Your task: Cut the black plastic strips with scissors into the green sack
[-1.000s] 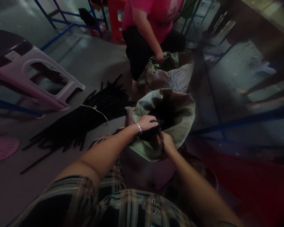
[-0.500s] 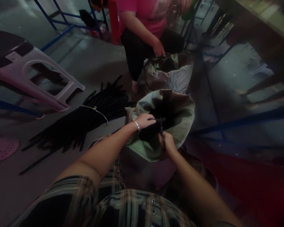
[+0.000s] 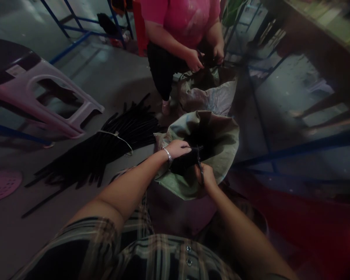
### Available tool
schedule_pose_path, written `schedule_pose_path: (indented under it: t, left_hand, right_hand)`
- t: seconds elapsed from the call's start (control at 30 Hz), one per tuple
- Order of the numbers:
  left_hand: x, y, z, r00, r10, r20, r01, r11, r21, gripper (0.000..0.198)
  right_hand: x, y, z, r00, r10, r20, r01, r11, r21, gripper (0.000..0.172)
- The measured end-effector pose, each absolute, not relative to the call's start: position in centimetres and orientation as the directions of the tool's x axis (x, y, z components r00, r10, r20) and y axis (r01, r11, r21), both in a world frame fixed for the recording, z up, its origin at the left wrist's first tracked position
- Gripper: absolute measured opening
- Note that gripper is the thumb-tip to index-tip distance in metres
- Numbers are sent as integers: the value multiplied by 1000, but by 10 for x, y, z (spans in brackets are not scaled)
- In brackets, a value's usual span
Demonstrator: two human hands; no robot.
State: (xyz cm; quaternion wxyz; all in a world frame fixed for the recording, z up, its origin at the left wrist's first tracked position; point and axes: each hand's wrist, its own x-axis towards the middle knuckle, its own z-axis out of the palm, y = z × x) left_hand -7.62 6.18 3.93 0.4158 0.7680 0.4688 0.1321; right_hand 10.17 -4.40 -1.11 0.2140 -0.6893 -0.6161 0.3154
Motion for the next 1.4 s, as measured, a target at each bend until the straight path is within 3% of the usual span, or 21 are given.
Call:
schedule_pose_path:
  t: [0.53,0.8,1.4]
  left_hand:
    - [-72,58,40,526,813,-251,544,-95,834,34]
    - [-68,51,45,619,725,-304,573,-152,805,32]
    - [-69,49,52,576,738,-353,570,-53,820,33]
  right_hand:
    - [103,-51,-13,47,987,-155,621,-150,-769,43]
    - [109,-49,0,-54,965,-255,680,-152,-718,30]
    - [110,-56,3,39,986,-164,668,-148,-729,37]
